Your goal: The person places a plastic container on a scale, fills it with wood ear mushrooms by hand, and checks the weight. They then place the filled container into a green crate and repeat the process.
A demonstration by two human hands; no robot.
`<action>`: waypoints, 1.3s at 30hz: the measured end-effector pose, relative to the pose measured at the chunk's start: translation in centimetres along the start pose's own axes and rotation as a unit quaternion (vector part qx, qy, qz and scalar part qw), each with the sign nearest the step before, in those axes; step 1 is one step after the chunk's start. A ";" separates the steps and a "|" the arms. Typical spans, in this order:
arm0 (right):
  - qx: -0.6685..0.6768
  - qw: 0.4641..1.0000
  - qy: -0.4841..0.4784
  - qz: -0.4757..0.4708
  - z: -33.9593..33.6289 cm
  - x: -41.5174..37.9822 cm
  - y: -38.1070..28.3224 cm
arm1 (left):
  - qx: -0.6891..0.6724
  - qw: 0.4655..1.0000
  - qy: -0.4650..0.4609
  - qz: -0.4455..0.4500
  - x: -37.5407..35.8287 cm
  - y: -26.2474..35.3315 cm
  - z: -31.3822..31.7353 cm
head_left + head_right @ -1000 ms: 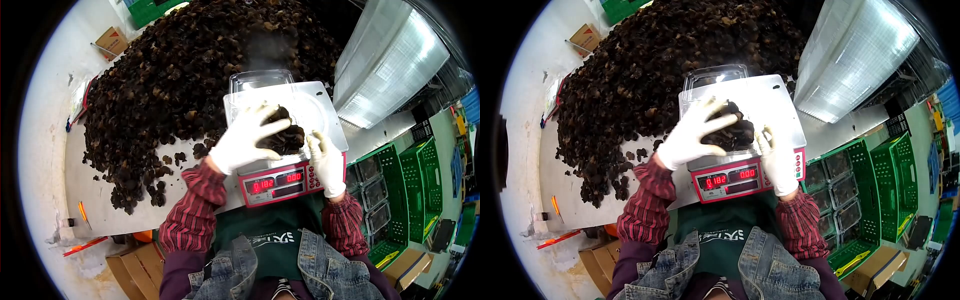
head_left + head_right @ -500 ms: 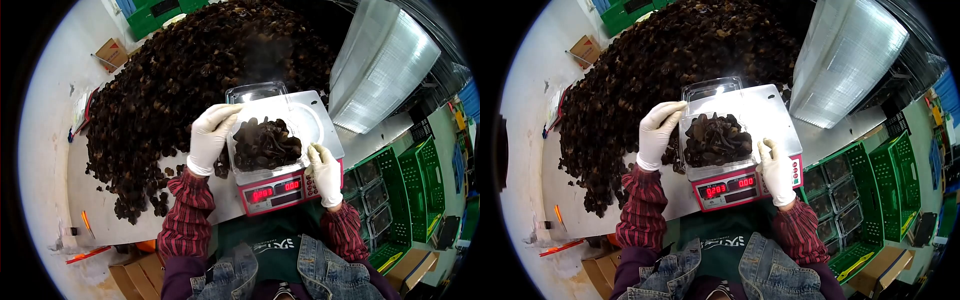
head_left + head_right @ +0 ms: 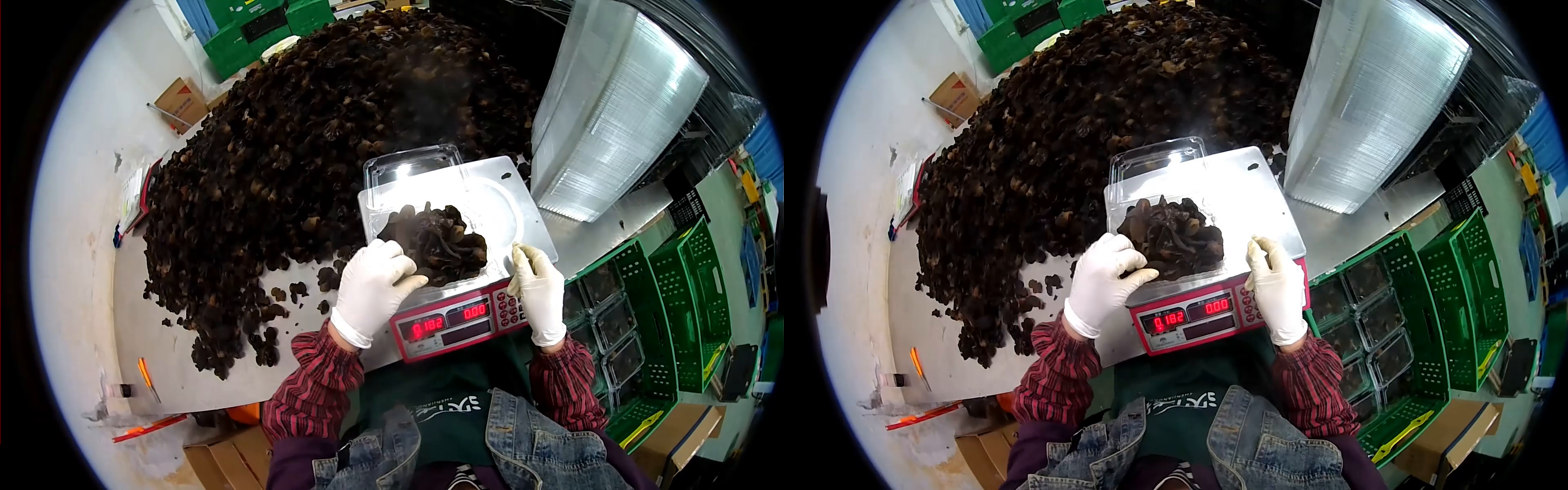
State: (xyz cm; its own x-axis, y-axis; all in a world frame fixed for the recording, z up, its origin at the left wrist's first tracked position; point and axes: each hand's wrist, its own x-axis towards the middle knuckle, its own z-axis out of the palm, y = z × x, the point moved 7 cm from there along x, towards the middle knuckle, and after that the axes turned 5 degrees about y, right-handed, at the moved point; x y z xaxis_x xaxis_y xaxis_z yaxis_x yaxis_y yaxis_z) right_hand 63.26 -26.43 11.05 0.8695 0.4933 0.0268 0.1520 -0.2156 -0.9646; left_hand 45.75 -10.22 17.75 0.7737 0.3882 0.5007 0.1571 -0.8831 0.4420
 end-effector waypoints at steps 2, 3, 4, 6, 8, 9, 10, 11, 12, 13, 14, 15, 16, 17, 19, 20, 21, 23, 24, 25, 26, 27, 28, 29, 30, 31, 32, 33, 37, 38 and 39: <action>-0.004 1.000 -0.003 -0.008 0.1 0.0 0.1 | -0.057 0.998 0.021 -0.024 -0.4 -0.5 -0.3; -0.004 1.000 -0.002 -0.008 0.1 0.0 0.0 | -0.114 0.991 0.042 -0.049 -0.6 -0.8 -0.7; -0.003 1.000 -0.004 -0.007 0.0 0.0 -0.1 | -0.157 0.982 0.072 -0.078 -1.0 -1.0 -1.7; -0.004 1.000 -0.006 -0.005 0.0 -0.1 -0.1 | -0.217 0.957 0.126 -0.144 -2.0 -1.8 -4.3; 0.009 1.000 0.009 -0.010 -0.5 -0.1 0.0 | -0.215 0.932 0.173 -0.235 -4.1 -3.8 -6.8; 0.009 1.000 0.010 -0.010 -0.7 0.0 0.1 | -0.192 0.917 0.192 -0.293 -6.1 -5.7 -7.9; 0.003 1.000 0.017 -0.008 -1.0 0.1 0.2 | -0.159 0.905 0.217 -0.330 -8.3 -7.7 -9.2; -0.003 1.000 0.025 -0.007 -1.2 0.1 0.4 | -0.126 0.891 0.240 -0.365 -11.0 -10.3 -10.5; -0.003 1.000 0.026 -0.006 -1.4 0.2 0.4 | -0.052 0.895 0.253 -0.363 -13.8 -13.0 -12.1; -0.003 1.000 0.026 0.000 -1.5 0.2 0.4 | 0.021 0.895 0.264 -0.359 -16.7 -15.7 -14.0; -0.003 1.000 0.025 0.006 -1.6 0.3 0.6 | 0.077 0.895 0.240 -0.368 -19.0 -18.0 -15.5; -0.003 1.000 0.027 0.007 -1.6 0.2 0.6 | 0.131 0.892 0.215 -0.376 -20.7 -19.7 -16.8; -0.001 1.000 0.025 0.009 -1.4 0.2 0.7 | 0.229 0.896 0.189 -0.331 -21.1 -20.2 -18.0; 0.002 1.000 0.022 0.012 -1.2 0.2 0.7 | 0.324 0.889 0.160 -0.283 -21.0 -20.1 -18.4; -0.009 1.000 0.003 0.021 -0.3 0.2 0.7 | 0.080 0.901 0.254 -0.342 -18.2 -20.0 -17.5; -0.021 0.999 -0.018 0.031 0.2 -0.1 0.8 | -0.007 0.885 0.266 -0.383 -15.3 -18.7 -15.8; -0.022 0.999 -0.021 0.033 0.6 -0.2 0.9 | -0.133 0.878 0.222 -0.403 -12.1 -17.0 -13.2; -0.083 0.994 -0.063 -0.016 1.9 -0.4 0.3 | -0.239 0.881 0.121 -0.389 -6.1 -14.3 -7.3; -0.106 0.990 -0.086 -0.027 2.5 -0.6 -0.2 | -0.287 0.873 0.070 -0.387 -3.5 -13.6 -4.3; -0.080 0.992 -0.101 -0.012 3.1 -0.8 -0.3 | -0.308 0.868 0.006 -0.389 -1.6 -13.8 -1.3; -0.040 0.992 -0.117 0.027 3.6 -0.9 -0.3 | -0.328 0.865 -0.024 -0.379 -0.1 -14.4 1.1; -0.001 0.989 -0.133 0.065 3.9 -0.9 -0.2 | -0.349 0.870 -0.041 -0.345 1.4 -15.0 2.9; -0.002 0.989 -0.131 0.064 4.0 -0.9 -0.1 | -0.392 0.859 0.012 -0.328 2.7 -14.7 3.2; 0.044 0.986 -0.136 0.081 4.1 -0.8 0.3 | -0.433 0.844 0.066 -0.309 3.7 -14.1 3.2; 0.092 0.981 -0.141 0.097 4.2 -0.9 0.5 | -0.497 0.814 0.134 -0.268 4.1 -13.3 2.5; 0.093 0.981 -0.139 0.095 4.1 -0.8 0.5 | -0.503 0.802 0.200 -0.253 3.5 -12.5 1.6; 0.124 0.977 -0.146 0.088 4.0 -0.8 0.3 | -0.476 0.837 0.169 -0.208 2.2 -12.6 1.2; 0.156 0.973 -0.152 0.081 3.8 -0.8 0.2 | -0.448 0.868 0.137 -0.163 0.4 -12.7 0.9; 0.128 0.975 -0.143 0.114 3.9 -1.2 -0.3 | -0.127 0.981 0.079 -0.122 -4.9 -4.7 -1.8; 0.165 0.968 -0.156 0.111 4.5 -1.1 1.5 | -0.242 0.938 0.100 -0.226 -6.5 -5.2 -0.8; 0.169 0.965 -0.162 0.119 4.5 -1.3 1.3 | -0.354 0.869 0.111 -0.327 -7.8 -5.4 0.9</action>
State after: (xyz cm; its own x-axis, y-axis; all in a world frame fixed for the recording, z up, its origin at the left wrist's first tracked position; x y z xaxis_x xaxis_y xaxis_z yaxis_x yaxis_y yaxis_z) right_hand 60.21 -23.58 8.60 0.6602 0.7129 -0.2365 -0.2439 -0.0944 -0.9652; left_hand 39.46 -8.71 10.82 0.5117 0.8566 0.0668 0.0418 -0.1024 0.9939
